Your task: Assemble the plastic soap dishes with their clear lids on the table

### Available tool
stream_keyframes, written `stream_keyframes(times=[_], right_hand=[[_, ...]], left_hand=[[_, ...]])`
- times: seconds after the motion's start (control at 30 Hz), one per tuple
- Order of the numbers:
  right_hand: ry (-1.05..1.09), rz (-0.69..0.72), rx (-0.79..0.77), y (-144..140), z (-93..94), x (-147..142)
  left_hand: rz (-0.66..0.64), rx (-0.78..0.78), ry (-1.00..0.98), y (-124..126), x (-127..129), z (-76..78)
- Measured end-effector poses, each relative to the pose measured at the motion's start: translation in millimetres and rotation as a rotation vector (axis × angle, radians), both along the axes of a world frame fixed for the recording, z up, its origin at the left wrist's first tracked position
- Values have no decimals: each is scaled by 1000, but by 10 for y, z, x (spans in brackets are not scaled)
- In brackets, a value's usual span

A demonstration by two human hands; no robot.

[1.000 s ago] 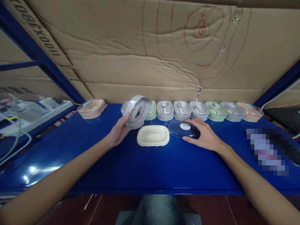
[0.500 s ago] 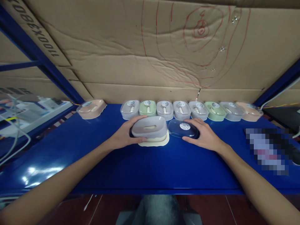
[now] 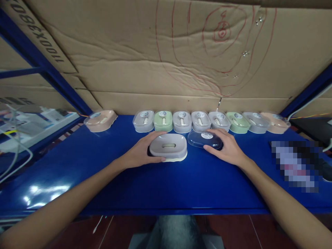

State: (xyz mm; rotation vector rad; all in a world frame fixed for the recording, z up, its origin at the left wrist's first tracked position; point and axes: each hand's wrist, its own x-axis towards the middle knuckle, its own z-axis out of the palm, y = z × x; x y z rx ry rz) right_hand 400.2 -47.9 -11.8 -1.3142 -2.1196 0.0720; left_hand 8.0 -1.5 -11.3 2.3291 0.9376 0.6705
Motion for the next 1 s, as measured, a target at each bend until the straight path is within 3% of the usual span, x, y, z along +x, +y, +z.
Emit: stream_keyframes(times=[0.6, 1.0], right_hand=[[-26, -18, -6, 22, -43, 8], [-23, -6, -2, 21, -40, -2]], left_hand=[[-51, 40, 124, -60, 8, -19], [-312, 393, 212, -150, 59, 102]])
